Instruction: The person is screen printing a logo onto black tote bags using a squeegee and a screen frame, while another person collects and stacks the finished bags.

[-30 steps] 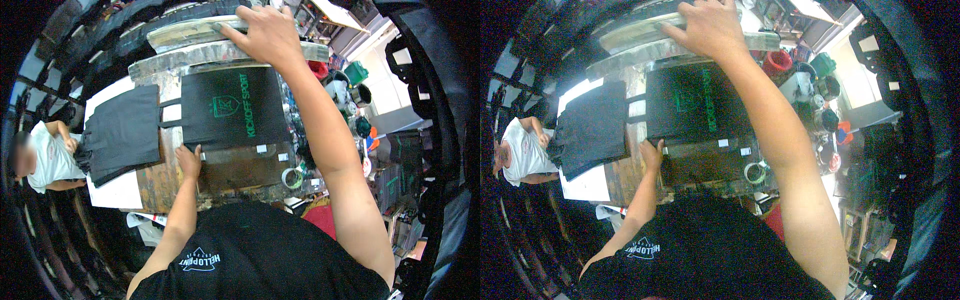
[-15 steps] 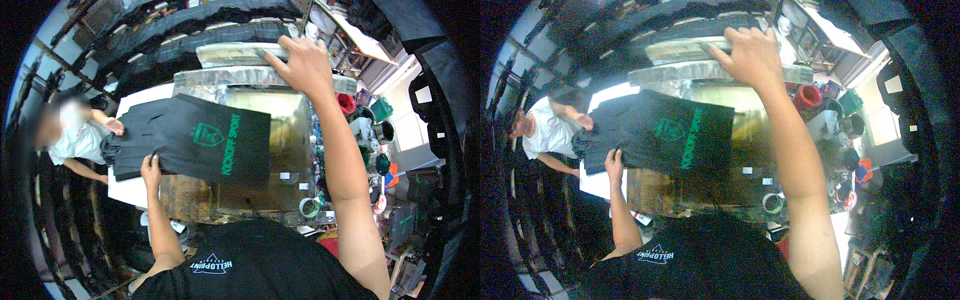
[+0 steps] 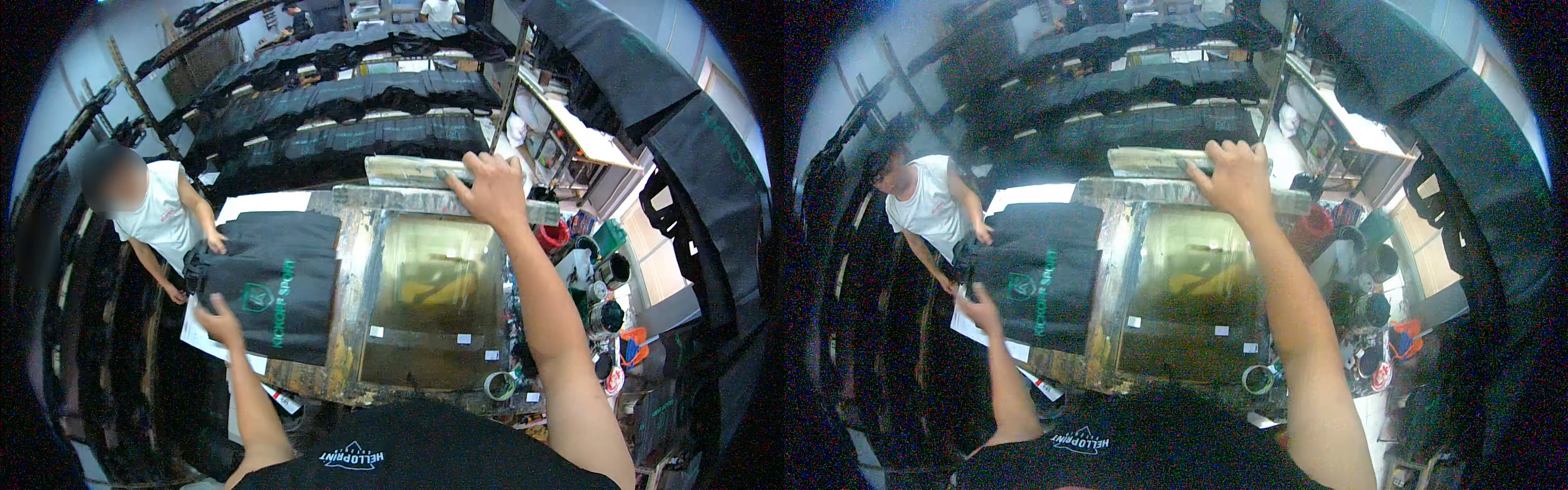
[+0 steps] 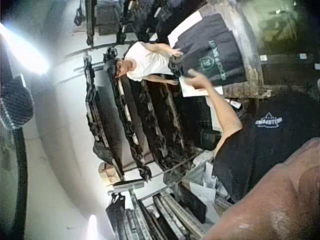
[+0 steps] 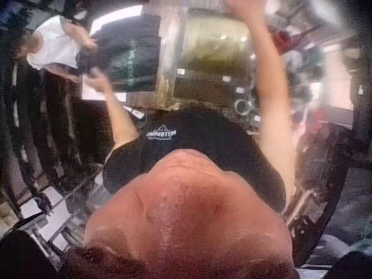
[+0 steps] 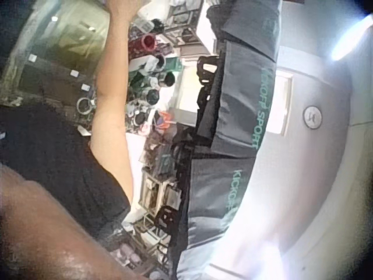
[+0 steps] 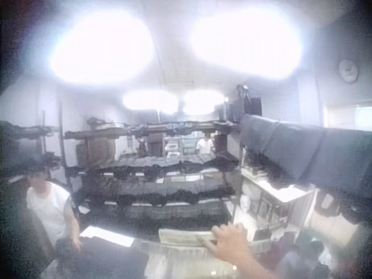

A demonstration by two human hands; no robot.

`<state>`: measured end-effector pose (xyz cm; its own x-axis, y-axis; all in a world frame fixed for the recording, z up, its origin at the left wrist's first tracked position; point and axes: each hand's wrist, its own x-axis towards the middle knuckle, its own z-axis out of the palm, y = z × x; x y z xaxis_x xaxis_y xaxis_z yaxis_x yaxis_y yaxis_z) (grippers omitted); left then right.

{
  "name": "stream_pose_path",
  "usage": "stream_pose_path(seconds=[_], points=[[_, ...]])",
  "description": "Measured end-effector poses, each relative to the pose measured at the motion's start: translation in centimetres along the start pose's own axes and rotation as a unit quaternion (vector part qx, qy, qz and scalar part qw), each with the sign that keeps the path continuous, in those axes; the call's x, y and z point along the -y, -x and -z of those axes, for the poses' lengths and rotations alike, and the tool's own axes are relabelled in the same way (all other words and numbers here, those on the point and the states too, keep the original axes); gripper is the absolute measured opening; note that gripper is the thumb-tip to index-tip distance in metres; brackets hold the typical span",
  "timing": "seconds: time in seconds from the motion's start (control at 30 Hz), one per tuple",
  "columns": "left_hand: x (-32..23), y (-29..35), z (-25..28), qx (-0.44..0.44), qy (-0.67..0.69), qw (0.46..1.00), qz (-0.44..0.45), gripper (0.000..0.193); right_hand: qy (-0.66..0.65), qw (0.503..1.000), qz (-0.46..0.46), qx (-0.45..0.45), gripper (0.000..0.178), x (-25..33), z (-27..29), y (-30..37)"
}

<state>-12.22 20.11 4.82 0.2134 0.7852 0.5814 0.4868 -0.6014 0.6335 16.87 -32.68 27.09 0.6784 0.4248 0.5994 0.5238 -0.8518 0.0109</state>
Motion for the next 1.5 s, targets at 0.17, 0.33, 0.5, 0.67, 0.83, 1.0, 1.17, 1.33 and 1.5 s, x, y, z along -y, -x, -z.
stream_pose_path(seconds=[0.17, 0.33, 0.5, 0.67, 0.83, 1.0, 1.17, 1.33, 1.5], points=[[-8.7, 9.8, -2.1, 0.276, -0.066, 0.866, -0.412, 0.062, -0.003, 1.0, 0.002, -0.029, 0.045, -0.1, -0.2, -0.9], [-3.9, 11.7, -8.0, 0.382, -0.232, 0.841, -0.306, 0.073, -0.001, 1.0, -0.002, -0.016, 0.046, -0.4, -0.4, -1.9], [3.4, 13.6, -9.6, 0.393, -0.2, 0.856, -0.271, 0.073, -0.009, 1.0, -0.001, -0.018, 0.046, -0.4, -0.3, -2.3], [3.6, 12.6, -10.9, 0.393, -0.207, 0.856, -0.265, 0.05, -0.009, 1.0, -0.006, -0.013, 0.048, -0.7, -0.5, -2.2], [4.4, 10.3, -10.6, 0.369, -0.18, 0.87, -0.273, 0.041, -0.012, 1.0, -0.01, -0.02, 0.049, 0.3, -0.1, -1.5], [0.7, 8.0, -11.3, 0.444, -0.235, 0.845, -0.184, 0.042, 0.004, 1.0, -0.008, -0.021, 0.048, 0.0, -0.5, -0.5], [3.4, 10.2, -9.6, 0.418, -0.24, 0.82, -0.308, 0.065, 0.005, 0.999, 0.014, -0.04, 0.046, 0.9, -1.0, 0.7], [4.2, 11.9, -11.4, 0.453, -0.247, 0.821, -0.246, 0.058, 0.017, 0.998, 0.022, -0.055, 0.048, 0.1, -1.3, 1.1], [6.8, 9.5, -13.0, 0.481, -0.158, 0.848, -0.154, 0.055, 0.023, 0.998, 0.026, -0.054, 0.048, 0.1, -1.7, 0.8]])
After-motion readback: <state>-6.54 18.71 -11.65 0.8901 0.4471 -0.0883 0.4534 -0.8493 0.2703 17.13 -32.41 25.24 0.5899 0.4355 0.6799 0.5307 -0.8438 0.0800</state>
